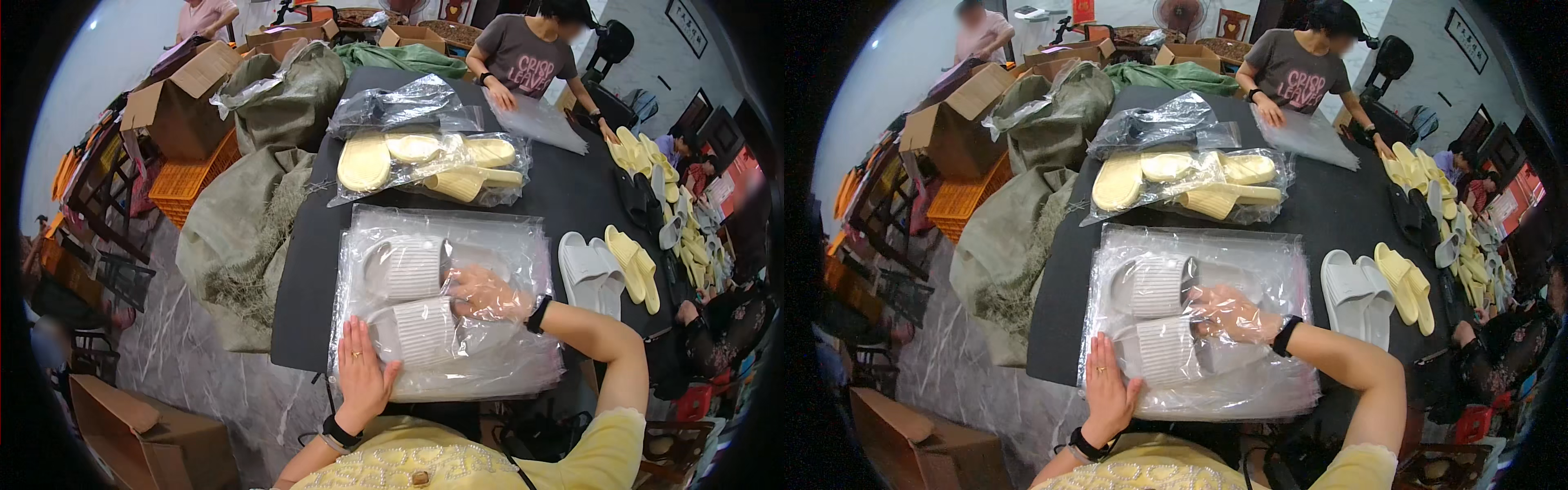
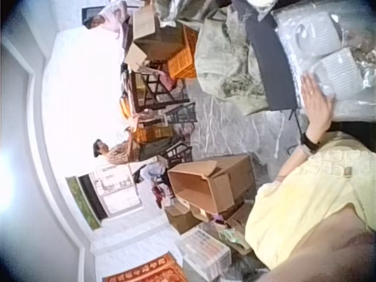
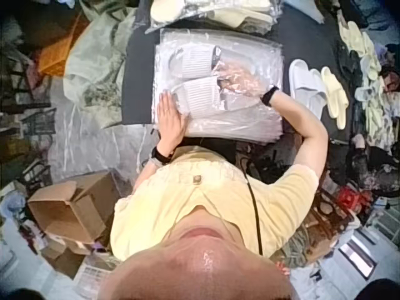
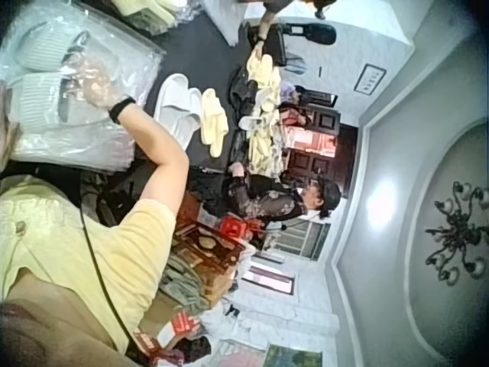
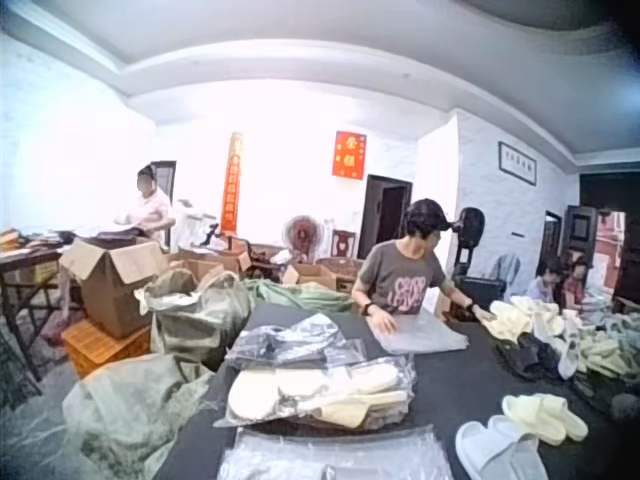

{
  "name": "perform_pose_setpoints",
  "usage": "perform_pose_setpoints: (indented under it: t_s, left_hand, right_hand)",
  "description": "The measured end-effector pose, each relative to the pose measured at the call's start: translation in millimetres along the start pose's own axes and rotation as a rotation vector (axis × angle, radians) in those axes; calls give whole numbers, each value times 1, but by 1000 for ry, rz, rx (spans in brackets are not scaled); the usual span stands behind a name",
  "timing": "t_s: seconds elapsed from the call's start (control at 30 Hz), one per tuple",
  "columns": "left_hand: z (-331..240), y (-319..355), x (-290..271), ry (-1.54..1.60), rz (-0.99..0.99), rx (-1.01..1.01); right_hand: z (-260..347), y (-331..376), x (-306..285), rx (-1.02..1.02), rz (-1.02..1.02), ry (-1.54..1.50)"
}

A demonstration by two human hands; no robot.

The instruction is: The recorder picks up pairs of sandals and packs them into plastic bags on a table in a manufacturing workspace.

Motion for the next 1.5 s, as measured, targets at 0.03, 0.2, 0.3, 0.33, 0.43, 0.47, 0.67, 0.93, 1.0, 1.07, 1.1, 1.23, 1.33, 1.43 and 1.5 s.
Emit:
perform_pose_setpoints:
  t_s: [0.03,0.2,0.3,0.33,0.43,0.47,0.67,0.93,1.0,1.07,1.1,1.23,1.33,1.43,1.5]
  left_hand:
    - [0,0,0,1,2,3]
    - [-4,-5,1,-114,51,-31]
    - [-6,-6,-2,-156,23,7]
    - [-8,-7,-1,-172,10,22]
    - [-13,-9,-3,-182,15,57]
    - [-15,-11,-3,-173,23,68]
    - [-26,-13,-11,-299,62,32]
    - [0,-3,9,-495,67,122]
    - [5,-5,22,-461,-31,180]
    - [2,-9,19,-448,12,144]
    - [-7,-11,11,-451,103,77]
    - [-10,-8,8,-264,-1,17]
    - [-9,-10,6,-252,0,14]
    - [-7,-11,9,-269,-4,11]
    - [-3,-9,10,-295,-8,12]
  right_hand:
    - [1,3,-4,3,-1,1]
    - [-23,72,-22,120,-58,181]
    - [-20,118,-57,372,-119,178]
    - [-24,143,-64,483,-112,203]
    - [-23,213,-93,750,-148,394]
    - [-15,228,-106,813,-241,474]
    - [68,201,-175,832,-840,132]
    - [139,28,-38,302,-236,-269]
    - [127,28,-2,302,-116,-181]
    - [92,42,31,486,-7,-176]
    - [79,46,28,565,-60,-135]
    - [1,97,8,1099,-320,-96]
    - [-24,126,-6,1104,-435,-58]
    - [5,106,-16,942,-358,-206]
    - [37,77,-17,605,-178,-213]
Point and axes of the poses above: each hand's wrist, its own y-axis away from the middle knuckle, its own x-axis out of the palm, z = x × y, the point moved 2 cm from there along -y, towards the middle knuckle, and after that the axes turned 1 degree about -z, right-handed, at the moved point
